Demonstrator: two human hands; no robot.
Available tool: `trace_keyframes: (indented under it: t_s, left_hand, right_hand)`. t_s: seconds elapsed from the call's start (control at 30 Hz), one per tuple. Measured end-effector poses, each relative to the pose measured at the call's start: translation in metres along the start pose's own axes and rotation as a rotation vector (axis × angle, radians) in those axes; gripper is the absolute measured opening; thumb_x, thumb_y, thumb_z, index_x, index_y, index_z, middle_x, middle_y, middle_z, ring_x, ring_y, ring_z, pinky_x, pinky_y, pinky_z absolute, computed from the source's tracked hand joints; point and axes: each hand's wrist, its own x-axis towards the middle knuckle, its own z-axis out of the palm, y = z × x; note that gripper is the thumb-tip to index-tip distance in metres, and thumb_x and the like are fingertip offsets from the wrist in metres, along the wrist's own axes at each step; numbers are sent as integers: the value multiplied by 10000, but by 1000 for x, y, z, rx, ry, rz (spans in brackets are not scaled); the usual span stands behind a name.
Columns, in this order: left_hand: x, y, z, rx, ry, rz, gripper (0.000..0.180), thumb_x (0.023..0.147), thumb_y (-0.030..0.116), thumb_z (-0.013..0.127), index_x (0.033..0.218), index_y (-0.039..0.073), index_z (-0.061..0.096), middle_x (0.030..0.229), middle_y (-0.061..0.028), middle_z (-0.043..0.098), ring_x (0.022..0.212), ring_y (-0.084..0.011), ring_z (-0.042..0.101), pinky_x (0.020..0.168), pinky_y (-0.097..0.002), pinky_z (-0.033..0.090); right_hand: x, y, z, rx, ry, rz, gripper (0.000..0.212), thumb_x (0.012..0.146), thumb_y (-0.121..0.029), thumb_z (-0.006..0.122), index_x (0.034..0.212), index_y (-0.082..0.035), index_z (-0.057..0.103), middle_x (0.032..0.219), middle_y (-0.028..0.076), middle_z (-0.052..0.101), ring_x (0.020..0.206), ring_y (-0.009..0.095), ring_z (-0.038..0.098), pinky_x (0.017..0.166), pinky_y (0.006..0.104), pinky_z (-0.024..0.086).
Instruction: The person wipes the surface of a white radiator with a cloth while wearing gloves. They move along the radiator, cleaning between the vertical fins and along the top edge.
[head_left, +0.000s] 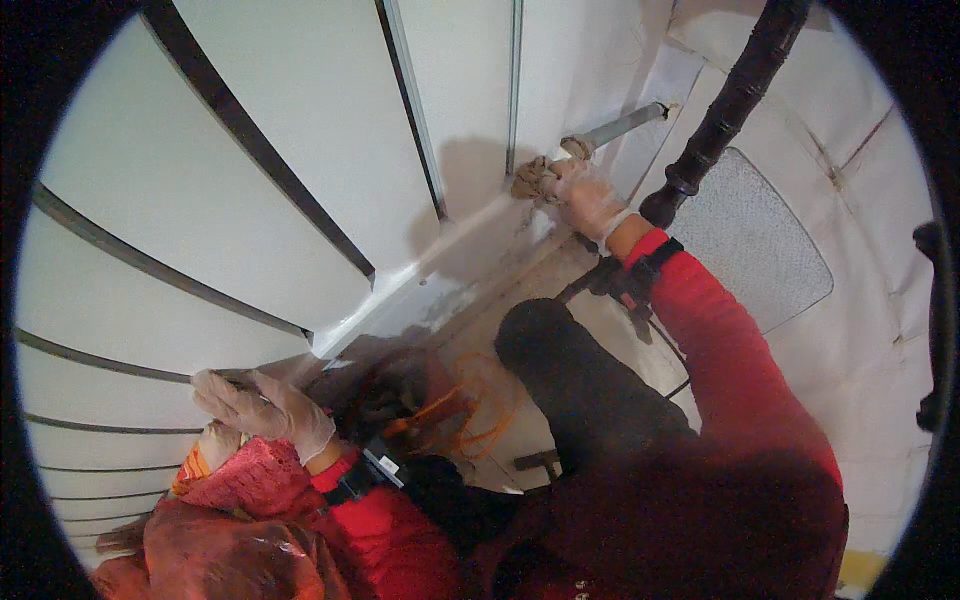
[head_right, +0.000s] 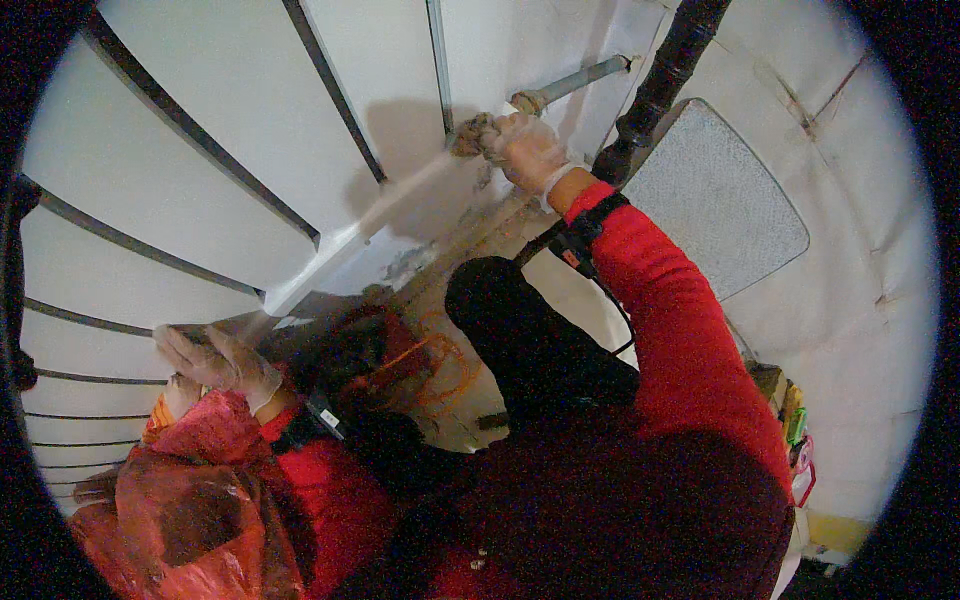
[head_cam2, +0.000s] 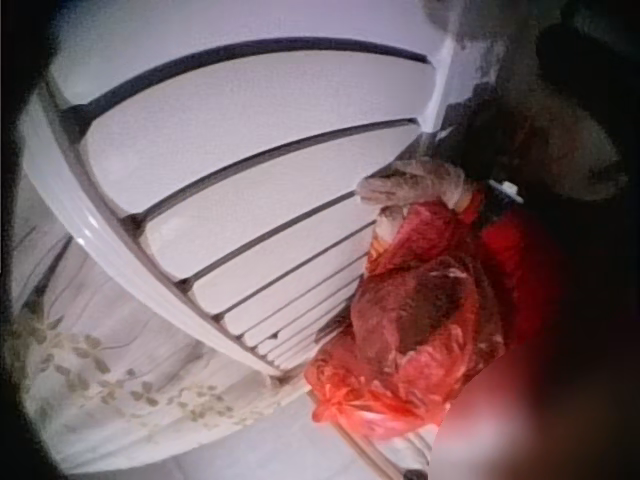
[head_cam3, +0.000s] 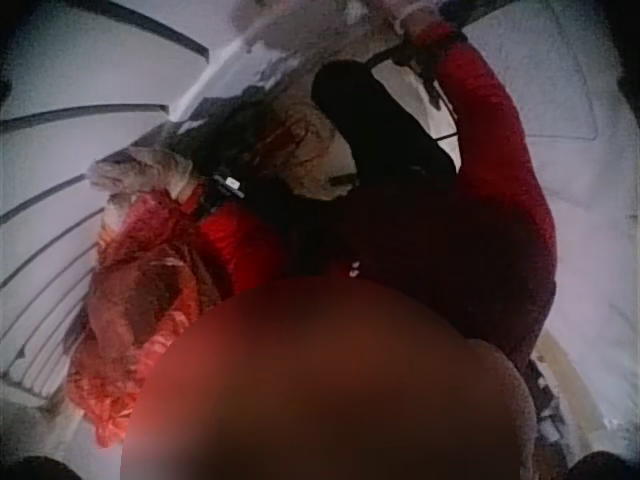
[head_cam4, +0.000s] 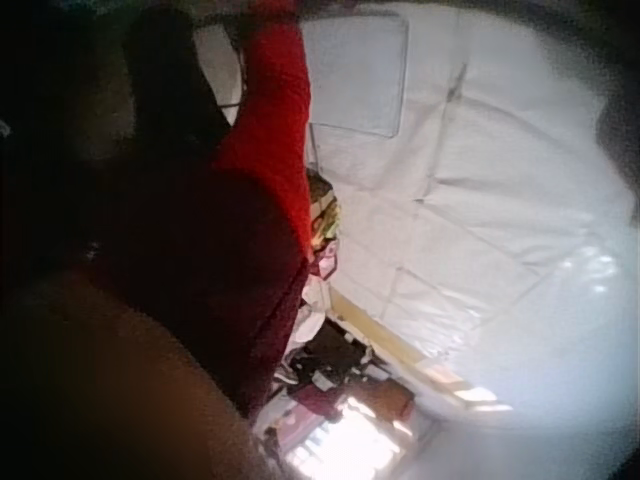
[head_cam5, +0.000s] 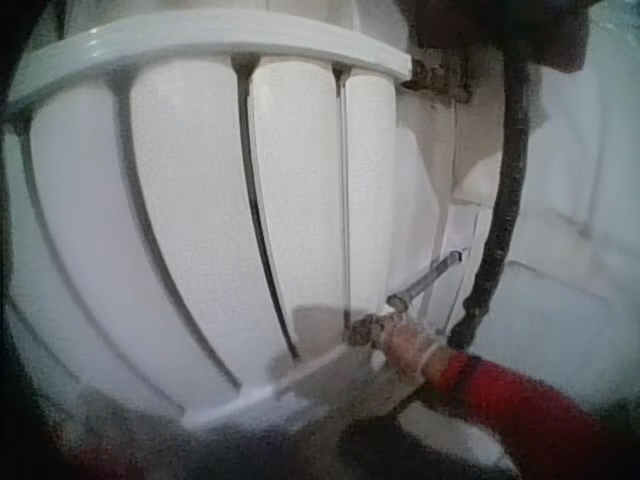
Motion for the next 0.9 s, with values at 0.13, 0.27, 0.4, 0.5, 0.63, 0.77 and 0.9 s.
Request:
trace_keyframes:
  t_s: [0.13,0.27,0.4,0.5,0.63,0.77,0.9]
  left_hand:
    - [-4,-2,-4,-30,-59,-83,567,942,162,519,1471,-22,430,1527,-261,412,1441,-496,309,1196,-581,217]
    - [-4,3,2,-44,6,-93,568,938,130,505,1480,-19,424,1539,-249,398,1458,-486,282,1207,-579,201]
    - [-8,-2,-2,-28,-26,-91,597,911,75,505,1490,-17,394,1539,-249,388,1452,-477,294,1206,-574,210]
    - [-9,-3,-4,-21,-72,-147,606,875,41,495,1472,-12,406,1512,-245,412,1428,-479,331,1205,-579,217]
    - [-8,0,1,-130,21,-110,633,815,-3,482,1447,-13,446,1492,-238,441,1425,-479,343,1207,-572,221]
    - [-9,2,1,-73,43,-120,647,789,-56,473,1434,-16,468,1474,-234,465,1411,-483,368,1200,-566,249]
    - [-9,-3,2,-85,62,-103,654,776,-84,499,1426,-17,478,1462,-230,480,1394,-486,395,1188,-563,281]
  right_hand:
    - [-14,19,13,265,128,145,404,872,-93,615,1270,-155,643,1314,180,603,1192,412,580,984,463,515]
    - [-3,44,34,23,49,290,453,841,-166,675,1292,-153,634,1283,205,623,1166,404,610,947,491,527]
    - [-5,48,23,100,-70,495,420,870,-196,668,1286,-150,632,1172,220,654,1044,433,651,858,504,548]
    - [13,32,-18,139,159,568,407,905,-202,643,1308,-149,616,1134,229,653,1026,437,650,848,502,544]
    - [34,7,-109,351,664,395,484,868,-103,658,1347,-119,592,1243,217,592,1145,428,586,973,447,483]
    - [83,-16,-190,387,958,135,523,838,-48,675,1351,-76,577,1335,213,531,1217,410,545,1044,407,440]
    - [145,-30,-238,347,1128,33,506,858,-151,709,1345,-99,585,1368,233,518,1208,437,545,1044,445,451]
